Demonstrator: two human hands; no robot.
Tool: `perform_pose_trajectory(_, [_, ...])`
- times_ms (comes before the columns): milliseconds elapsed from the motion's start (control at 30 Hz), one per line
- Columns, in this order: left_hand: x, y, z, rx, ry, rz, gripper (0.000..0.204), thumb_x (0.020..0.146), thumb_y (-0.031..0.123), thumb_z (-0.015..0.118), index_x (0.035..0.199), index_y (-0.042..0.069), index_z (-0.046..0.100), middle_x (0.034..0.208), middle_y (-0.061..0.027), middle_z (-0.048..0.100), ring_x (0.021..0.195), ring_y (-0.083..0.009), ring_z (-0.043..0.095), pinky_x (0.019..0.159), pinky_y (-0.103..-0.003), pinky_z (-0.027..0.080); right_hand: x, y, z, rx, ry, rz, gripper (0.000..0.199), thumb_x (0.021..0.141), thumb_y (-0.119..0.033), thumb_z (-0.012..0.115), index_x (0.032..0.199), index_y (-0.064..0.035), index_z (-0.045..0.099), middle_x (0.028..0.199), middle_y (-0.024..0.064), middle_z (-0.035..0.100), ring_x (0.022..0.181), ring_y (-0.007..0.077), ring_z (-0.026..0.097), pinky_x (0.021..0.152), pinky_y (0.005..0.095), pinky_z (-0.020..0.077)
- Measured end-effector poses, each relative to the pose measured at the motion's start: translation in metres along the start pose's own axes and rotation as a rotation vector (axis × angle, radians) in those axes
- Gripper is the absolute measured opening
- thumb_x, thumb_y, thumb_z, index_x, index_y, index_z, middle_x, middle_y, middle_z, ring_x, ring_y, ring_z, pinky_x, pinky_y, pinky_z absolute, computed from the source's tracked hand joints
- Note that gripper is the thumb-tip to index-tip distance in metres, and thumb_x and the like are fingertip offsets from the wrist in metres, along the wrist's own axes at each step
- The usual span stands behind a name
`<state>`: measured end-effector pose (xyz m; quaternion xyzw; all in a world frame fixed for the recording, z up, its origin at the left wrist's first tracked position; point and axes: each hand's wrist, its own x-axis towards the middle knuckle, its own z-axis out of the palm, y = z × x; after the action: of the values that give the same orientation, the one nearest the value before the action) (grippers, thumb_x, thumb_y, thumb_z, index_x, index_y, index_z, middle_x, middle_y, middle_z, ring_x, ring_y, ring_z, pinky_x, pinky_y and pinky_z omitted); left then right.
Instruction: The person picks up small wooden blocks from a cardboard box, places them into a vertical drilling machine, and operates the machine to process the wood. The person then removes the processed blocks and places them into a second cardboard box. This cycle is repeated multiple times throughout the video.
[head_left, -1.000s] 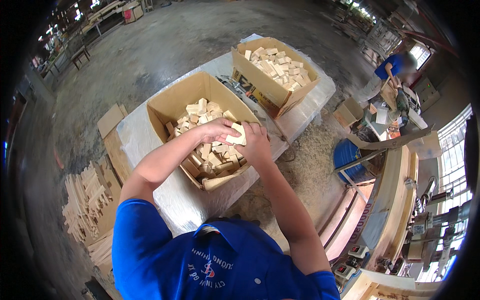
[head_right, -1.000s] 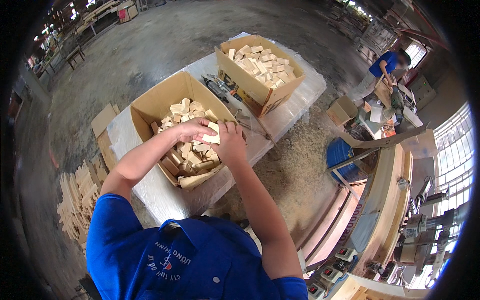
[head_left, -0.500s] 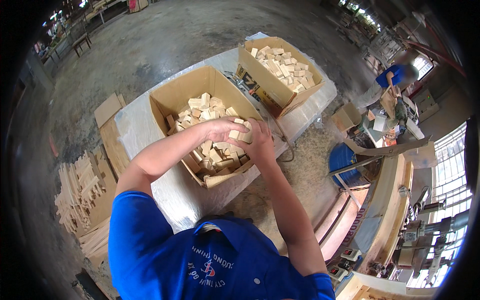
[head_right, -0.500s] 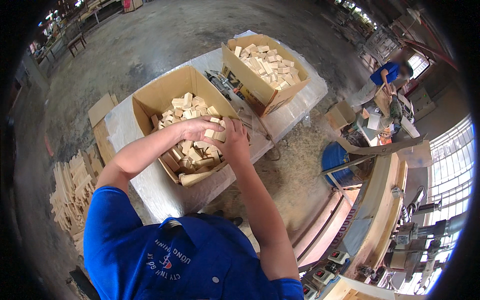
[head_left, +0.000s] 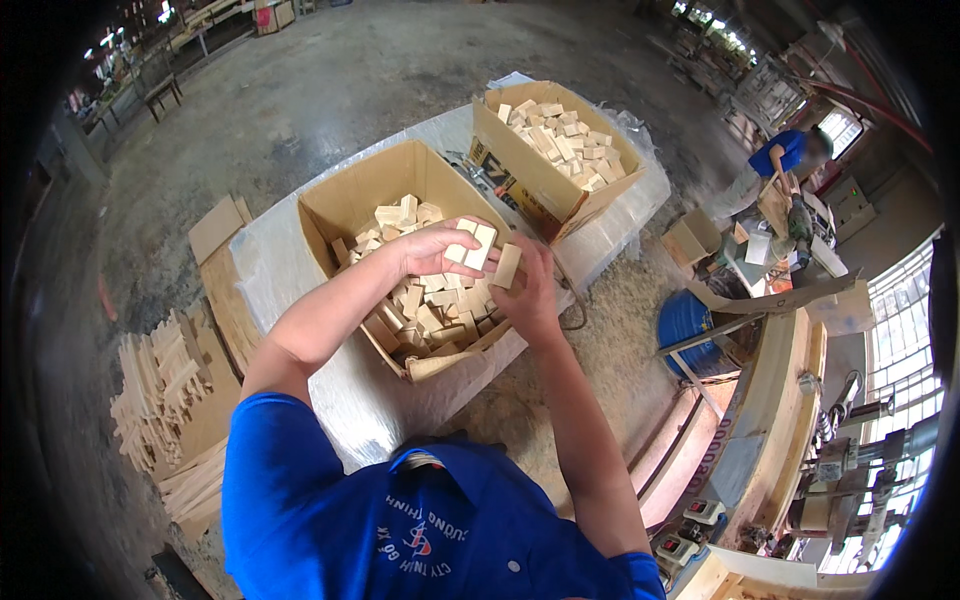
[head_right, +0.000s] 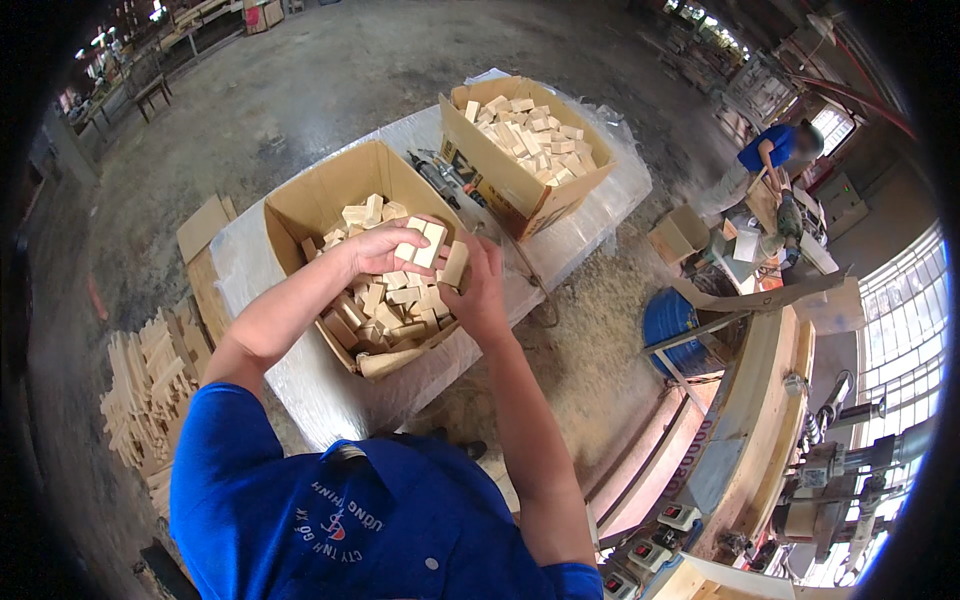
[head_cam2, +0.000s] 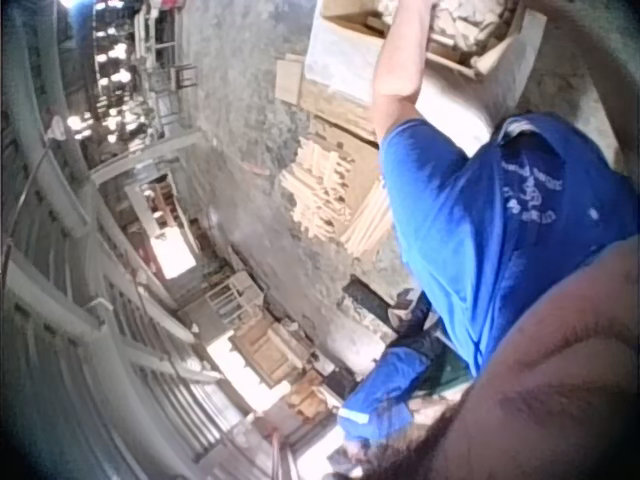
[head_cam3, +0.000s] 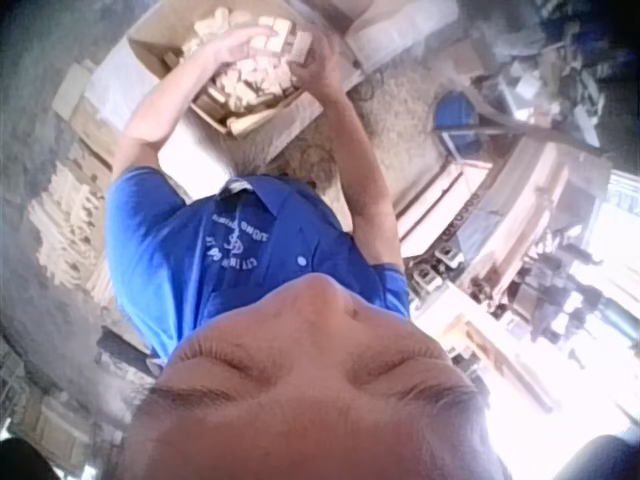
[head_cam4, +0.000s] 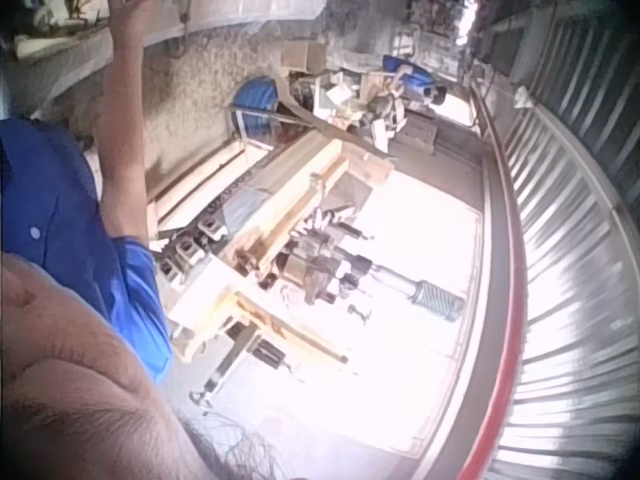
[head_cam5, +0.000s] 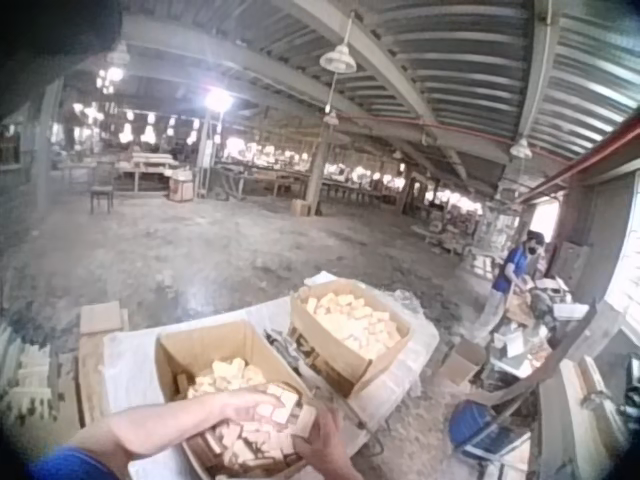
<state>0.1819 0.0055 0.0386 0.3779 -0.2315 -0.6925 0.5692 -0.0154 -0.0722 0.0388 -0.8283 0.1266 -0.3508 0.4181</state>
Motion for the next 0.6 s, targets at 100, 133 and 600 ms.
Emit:
perform_pose_trajectory(100, [-0.005, 0.007, -0.001, 0.003, -0.058, 0.017, 0.041, 0.085, 0.007, 0.057, 0.124, 0.008, 0.044, 0.125, -0.0225, 0.053, 0.11, -0.0312, 0.058, 0.09, -0.044, 0.051, -0.001, -0.003, -0.002, 0.084, 0.035, 0.054, 0.079, 0.065, -0.001, 0.074, 0.134, -0.0094, 0.037, 0.124, 0.0158, 0.041, 0.111, 0.0344, 0.048, 0.094, 0.0388, 0.0434])
perform_pose_trajectory(133, [-0.005, 0.008, -0.002, 0.038, -0.027, 0.01, 0.041, 0.085, 0.008, 0.058, 0.124, 0.008, 0.044, 0.124, -0.0217, 0.053, 0.11, -0.0308, 0.058, 0.089, -0.044, 0.052, -0.001, -0.004, -0.003, 0.095, 0.034, 0.079, 0.08, 0.065, -0.002, 0.074, 0.134, -0.0094, 0.036, 0.124, 0.0156, 0.041, 0.112, 0.0343, 0.048, 0.094, 0.0385, 0.0437])
perform_pose_trajectory(600, [0.004, -0.016, 0.004, 0.197, 0.122, -0.132, 0.049, 0.081, 0.009, 0.068, 0.124, 0.006, 0.046, 0.113, -0.0089, 0.06, 0.099, -0.0188, 0.062, 0.082, -0.036, 0.055, -0.004, 0.003, 0.008, -0.457, -0.07, -0.099, 0.085, 0.062, -0.018, 0.08, 0.134, -0.0073, 0.037, 0.123, 0.0128, 0.046, 0.109, 0.035, 0.044, 0.094, 0.0426, 0.0393])
